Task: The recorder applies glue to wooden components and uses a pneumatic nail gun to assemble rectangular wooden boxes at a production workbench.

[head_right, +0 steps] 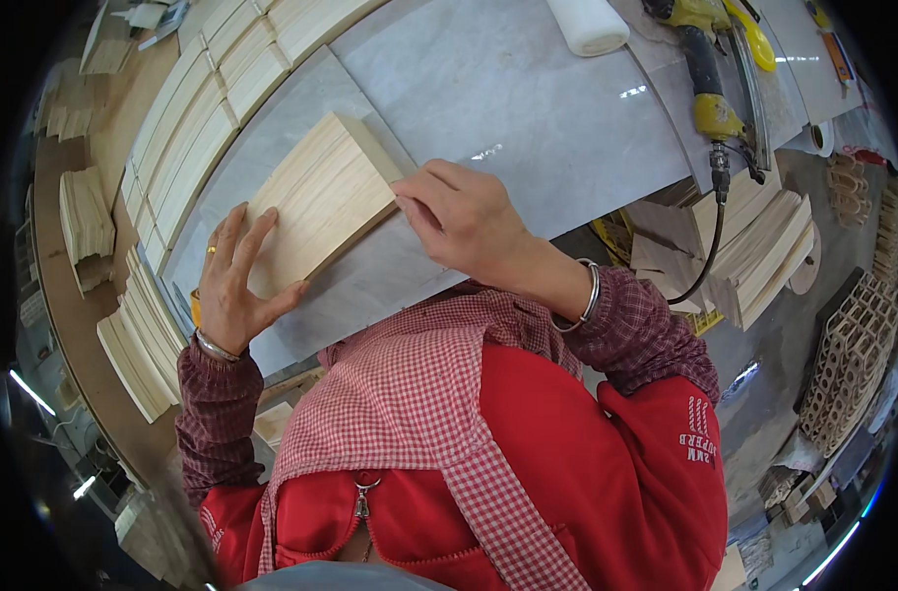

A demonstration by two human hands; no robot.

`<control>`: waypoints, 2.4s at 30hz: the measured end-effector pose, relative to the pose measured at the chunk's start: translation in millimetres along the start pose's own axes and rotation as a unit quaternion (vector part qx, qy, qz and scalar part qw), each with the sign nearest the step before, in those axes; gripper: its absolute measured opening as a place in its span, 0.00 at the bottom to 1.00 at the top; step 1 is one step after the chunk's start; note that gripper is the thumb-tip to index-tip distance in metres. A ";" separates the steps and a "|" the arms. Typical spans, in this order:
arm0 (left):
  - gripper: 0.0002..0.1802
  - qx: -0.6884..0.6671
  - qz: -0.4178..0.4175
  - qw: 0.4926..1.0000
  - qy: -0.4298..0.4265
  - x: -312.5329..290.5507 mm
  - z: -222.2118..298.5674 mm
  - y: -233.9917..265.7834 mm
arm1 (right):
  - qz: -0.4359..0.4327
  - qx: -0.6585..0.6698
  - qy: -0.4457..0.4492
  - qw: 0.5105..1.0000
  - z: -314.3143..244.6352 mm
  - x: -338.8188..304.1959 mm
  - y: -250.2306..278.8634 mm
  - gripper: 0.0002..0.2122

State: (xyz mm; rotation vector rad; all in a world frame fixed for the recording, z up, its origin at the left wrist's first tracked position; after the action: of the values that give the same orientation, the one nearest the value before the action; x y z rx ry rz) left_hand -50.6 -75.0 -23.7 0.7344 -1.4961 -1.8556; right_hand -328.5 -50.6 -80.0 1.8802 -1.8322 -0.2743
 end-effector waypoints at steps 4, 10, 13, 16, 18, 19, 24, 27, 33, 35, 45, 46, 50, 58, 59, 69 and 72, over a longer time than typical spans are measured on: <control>0.44 0.007 -0.012 1.000 0.011 -4.2 2.5 0.5 | 0.000 0.010 -0.007 1.000 -0.7 -4.9 -1.8 0.09; 0.46 -0.023 -0.048 0.999 0.011 2.6 4.9 5.0 | 0.014 0.103 -0.034 0.994 8.6 -8.0 -6.0 0.11; 0.48 -0.041 -0.020 0.999 -0.024 17.5 19.3 6.5 | 0.009 0.131 -0.045 0.990 11.6 -10.2 -6.8 0.12; 0.49 -0.062 0.006 0.997 -0.037 38.3 34.3 2.1 | 0.006 0.156 -0.056 0.986 12.9 -10.5 -6.2 0.13; 0.48 -0.075 0.022 0.996 -0.038 53.9 42.7 -6.5 | 0.000 0.180 -0.064 0.982 12.3 -9.9 -6.4 0.14; 0.48 -0.091 0.042 0.994 -0.041 59.4 45.4 -9.7 | -0.003 0.193 -0.068 0.979 12.4 -9.8 -6.8 0.14; 0.48 -0.073 0.061 0.994 -0.057 71.9 45.3 -25.7 | -0.012 0.192 -0.070 0.979 14.9 -11.4 -8.5 0.15; 0.48 -0.073 0.066 0.993 -0.059 74.7 46.9 -27.5 | -0.012 0.190 -0.064 0.980 17.2 -11.0 -8.1 0.15; 0.46 -0.091 0.078 0.992 -0.044 77.0 50.8 -26.9 | -0.023 0.184 -0.051 0.981 18.6 -10.3 -4.3 0.14; 0.46 -0.095 0.080 0.991 -0.040 77.4 51.1 -26.6 | -0.025 0.184 -0.048 0.981 19.6 -4.1 -5.6 0.14; 0.48 -0.113 0.064 0.990 -0.046 81.3 44.4 -22.8 | -0.017 0.131 -0.015 0.991 15.1 32.4 -13.9 0.15; 0.47 -0.114 0.064 0.990 -0.045 81.6 44.5 -22.9 | -0.016 0.131 -0.016 0.991 14.8 32.2 -15.0 0.15; 0.44 -0.116 0.067 0.990 -0.042 82.4 43.3 -22.7 | -0.015 0.130 -0.018 0.991 15.6 31.1 -19.1 0.17; 0.48 -0.112 0.065 0.990 -0.053 82.8 42.0 -24.7 | -0.009 0.114 0.001 0.993 17.5 29.2 -20.6 0.18; 0.49 -0.112 0.066 0.990 -0.054 82.7 42.1 -25.6 | -0.010 0.112 -0.001 0.994 17.3 28.7 -20.3 0.17; 0.50 -0.108 0.102 0.988 -0.050 76.1 41.7 -30.8 | -0.009 0.128 -0.004 0.992 17.2 -7.0 -8.2 0.16; 0.50 -0.114 0.114 0.986 -0.053 73.9 38.7 -35.9 | -0.004 0.089 0.013 0.996 12.2 -13.0 -8.3 0.15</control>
State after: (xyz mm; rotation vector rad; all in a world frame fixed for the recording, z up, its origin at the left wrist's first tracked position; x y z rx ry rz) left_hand -131.9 -102.1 -53.6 0.3462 -1.3412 -1.8722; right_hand -327.9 -40.7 -97.0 2.0015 -1.8863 -0.0910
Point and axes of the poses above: each hand's wrist, its own x-axis towards the middle knuckle, its own y-axis out of the back of the hand, z = x × y, the point moved 1 cm from there along x, towards the middle knuckle, and after that the axes turned 9 degrees about -y, right-handed, at the moved point
